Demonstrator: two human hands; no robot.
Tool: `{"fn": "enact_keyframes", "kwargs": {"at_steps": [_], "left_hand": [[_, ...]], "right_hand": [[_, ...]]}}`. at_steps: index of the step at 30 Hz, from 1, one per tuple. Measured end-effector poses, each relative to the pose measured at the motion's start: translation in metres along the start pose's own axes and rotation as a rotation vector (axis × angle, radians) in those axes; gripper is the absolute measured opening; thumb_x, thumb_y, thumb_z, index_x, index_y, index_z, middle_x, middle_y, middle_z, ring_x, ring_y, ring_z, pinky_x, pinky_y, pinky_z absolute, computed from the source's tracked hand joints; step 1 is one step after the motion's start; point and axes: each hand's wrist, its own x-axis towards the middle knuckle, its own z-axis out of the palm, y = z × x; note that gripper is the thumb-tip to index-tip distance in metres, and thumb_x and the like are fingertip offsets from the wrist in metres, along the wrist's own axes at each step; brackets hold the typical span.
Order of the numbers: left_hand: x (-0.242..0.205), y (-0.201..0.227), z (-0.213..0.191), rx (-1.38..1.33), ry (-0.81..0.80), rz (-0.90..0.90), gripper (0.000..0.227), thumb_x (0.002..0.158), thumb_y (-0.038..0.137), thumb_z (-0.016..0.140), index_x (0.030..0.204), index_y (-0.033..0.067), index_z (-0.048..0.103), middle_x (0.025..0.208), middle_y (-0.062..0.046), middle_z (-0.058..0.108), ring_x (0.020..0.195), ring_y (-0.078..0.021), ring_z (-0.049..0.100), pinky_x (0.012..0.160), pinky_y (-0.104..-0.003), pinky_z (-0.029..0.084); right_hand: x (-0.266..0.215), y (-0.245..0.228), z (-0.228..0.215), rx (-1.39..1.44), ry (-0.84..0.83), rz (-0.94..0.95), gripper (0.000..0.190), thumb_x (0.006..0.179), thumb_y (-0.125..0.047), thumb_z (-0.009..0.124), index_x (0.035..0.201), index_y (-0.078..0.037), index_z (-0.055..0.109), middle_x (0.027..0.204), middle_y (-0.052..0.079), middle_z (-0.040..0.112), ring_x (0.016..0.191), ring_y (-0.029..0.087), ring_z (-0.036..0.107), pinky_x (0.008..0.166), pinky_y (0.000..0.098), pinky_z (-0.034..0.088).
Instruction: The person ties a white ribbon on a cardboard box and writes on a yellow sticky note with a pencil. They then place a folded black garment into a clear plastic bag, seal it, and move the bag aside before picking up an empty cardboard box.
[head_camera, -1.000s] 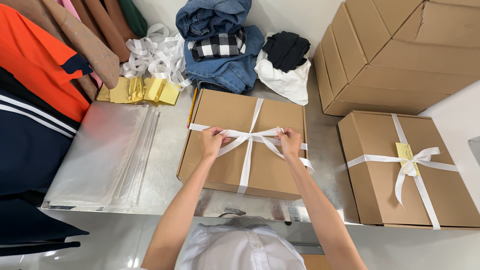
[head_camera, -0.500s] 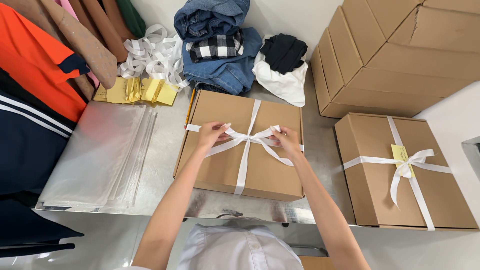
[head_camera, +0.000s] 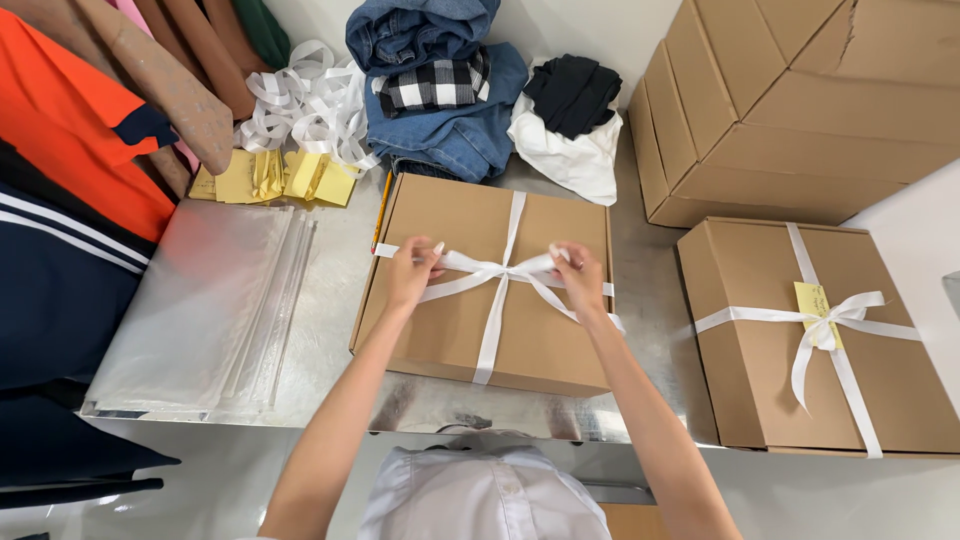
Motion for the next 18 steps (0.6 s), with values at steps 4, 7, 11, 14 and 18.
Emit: {"fn": "enact_keyframes", "kwargs": {"at_steps": [4,7,11,14,18], "left_hand": [[-0.023,0.006,0.002,0.371,0.121,0.223,0.033,0.091,0.013,0.076,0.112,-0.0013,0.057,0.104,-0.02,0.056,0.084,-0.0321,0.07,0.073,-0.041,0.063],[-0.029,-0.011,0.016,0.501,-0.003,0.283,0.019,0.088,0.013,0.074,0.102,0.0046,0.064,0.092,-0.015,0.064,0.086,-0.0346,0.071,0.073,-0.042,0.057],[-0.042,-0.01,0.026,0.943,-0.106,0.5,0.037,0.083,0.032,0.083,0.106,0.0092,0.066,0.097,-0.007,0.059,0.097,-0.029,0.066,0.081,-0.042,0.057],[-0.034,-0.029,0.02,1.093,-0.107,0.578,0.024,0.089,0.027,0.076,0.103,0.0119,0.063,0.097,-0.004,0.057,0.099,-0.0251,0.064,0.081,-0.039,0.056],[-0.024,-0.049,0.01,1.109,-0.151,0.619,0.015,0.092,0.022,0.072,0.094,0.0154,0.059,0.093,-0.001,0.056,0.095,-0.0229,0.064,0.078,-0.036,0.055]], "right_hand": [[-0.03,-0.028,0.008,-0.426,0.14,-0.31,0.036,0.094,-0.014,0.072,0.13,-0.015,0.066,0.131,0.011,0.063,0.124,0.038,0.059,0.1,0.0511,0.051],[-0.06,-0.036,0.035,-0.814,0.198,-0.602,0.026,0.085,-0.014,0.078,0.108,-0.027,0.075,0.137,0.0,0.055,0.123,0.033,0.051,0.097,0.0517,0.042],[-0.078,-0.03,0.063,-0.995,0.169,-0.728,0.02,0.086,-0.022,0.078,0.105,-0.029,0.077,0.138,-0.002,0.052,0.124,0.026,0.048,0.101,0.0463,0.037],[-0.073,-0.018,0.064,-1.023,0.169,-0.733,0.015,0.086,-0.024,0.078,0.101,-0.029,0.078,0.135,-0.003,0.053,0.124,0.025,0.048,0.1,0.0441,0.036],[-0.064,-0.006,0.06,-1.008,0.163,-0.722,0.01,0.086,-0.026,0.079,0.094,-0.032,0.078,0.132,-0.007,0.054,0.123,0.023,0.048,0.098,0.0422,0.037]]}}
